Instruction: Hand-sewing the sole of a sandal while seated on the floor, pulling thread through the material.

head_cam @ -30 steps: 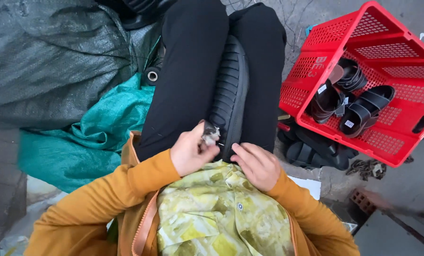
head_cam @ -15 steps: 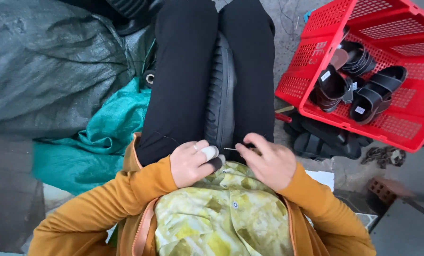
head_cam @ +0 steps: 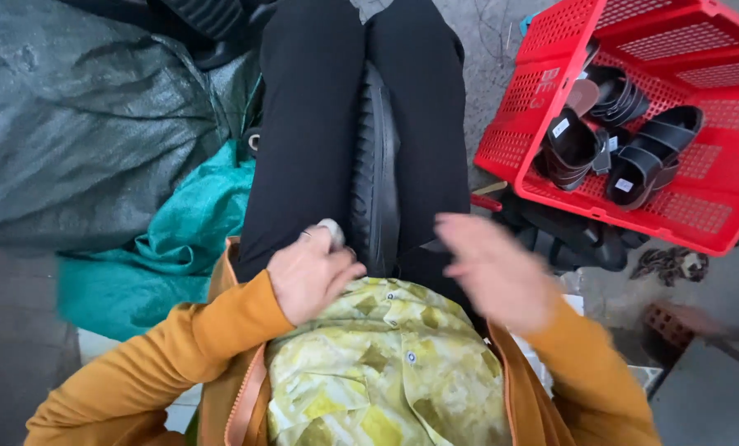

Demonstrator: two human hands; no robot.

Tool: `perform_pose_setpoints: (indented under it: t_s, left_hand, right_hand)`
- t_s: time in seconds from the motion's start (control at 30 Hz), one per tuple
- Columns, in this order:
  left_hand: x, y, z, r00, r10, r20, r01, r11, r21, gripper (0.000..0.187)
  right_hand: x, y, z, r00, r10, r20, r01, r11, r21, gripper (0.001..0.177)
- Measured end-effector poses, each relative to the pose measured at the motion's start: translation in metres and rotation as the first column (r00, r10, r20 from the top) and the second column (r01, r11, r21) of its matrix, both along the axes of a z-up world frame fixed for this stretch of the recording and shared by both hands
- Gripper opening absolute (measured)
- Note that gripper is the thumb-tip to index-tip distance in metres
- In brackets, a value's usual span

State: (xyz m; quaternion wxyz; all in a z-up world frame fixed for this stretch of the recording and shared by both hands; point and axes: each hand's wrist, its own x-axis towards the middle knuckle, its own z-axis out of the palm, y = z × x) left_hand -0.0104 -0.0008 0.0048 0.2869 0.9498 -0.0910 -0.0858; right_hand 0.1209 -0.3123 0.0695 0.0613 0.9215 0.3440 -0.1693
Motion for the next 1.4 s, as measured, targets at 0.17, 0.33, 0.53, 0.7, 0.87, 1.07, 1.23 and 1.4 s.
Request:
perform_pose_setpoints:
  t_s: [0.17, 0.33, 0.53, 0.7, 0.87, 1.07, 1.23, 1.4]
  left_hand:
    - [0.040, 0.011, 0.020, 0.867, 0.066, -0.494, -0.495, 0.231, -0.838, 0.019]
    - [0.112, 0.016, 0.013, 0.790, 0.042, -0.612, -0.611, 0.140, -0.779, 0.041]
    - [0.111, 0.078, 0.023, 0.942, 0.290, 0.170, -0.216, 0.910, -0.354, 0.022]
    - [0.057, 0.028, 0.024, 0.960, 0.161, 0.228, -0.078, 0.939, -0.336, 0.044]
    - [0.025, 0.005, 0.002, 0.981, 0.128, 0.143, -0.063, 0.917, -0.393, 0.070]
    - [0.026, 0.004, -0.014, 0.968, 0.159, 0.196, -0.042, 0.867, -0.497, 0.070]
    - [0.035, 0.002, -0.019, 0.953, 0.173, 0.250, -0.037, 0.883, -0.469, 0.070]
    - [0.016, 0.001, -0.009, 0.949, 0.160, 0.273, -0.056, 0.935, -0.351, 0.041]
  right_hand:
    - [-0.045, 0.060, -0.036, 0.725, 0.059, -0.686, 0.504, 0.632, 0.588, 0.016]
    - [-0.029, 0.080, -0.041, 0.782, 0.131, -0.610, 0.403, 0.640, 0.654, 0.019]
    - [-0.023, 0.079, -0.034, 0.959, 0.251, -0.135, -0.130, 0.807, 0.576, 0.038]
    - [-0.023, 0.081, -0.032, 0.936, 0.335, 0.112, -0.345, 0.805, 0.482, 0.044]
    - [-0.026, 0.084, -0.029, 0.913, 0.339, 0.227, -0.405, 0.816, 0.412, 0.042]
    - [-0.028, 0.100, -0.011, 0.873, 0.363, 0.326, -0.467, 0.814, 0.344, 0.038]
    - [-0.048, 0.094, -0.072, 0.932, 0.311, 0.188, -0.363, 0.800, 0.478, 0.025]
    - [-0.051, 0.083, -0.069, 0.977, 0.130, -0.169, -0.001, 0.795, 0.606, 0.025]
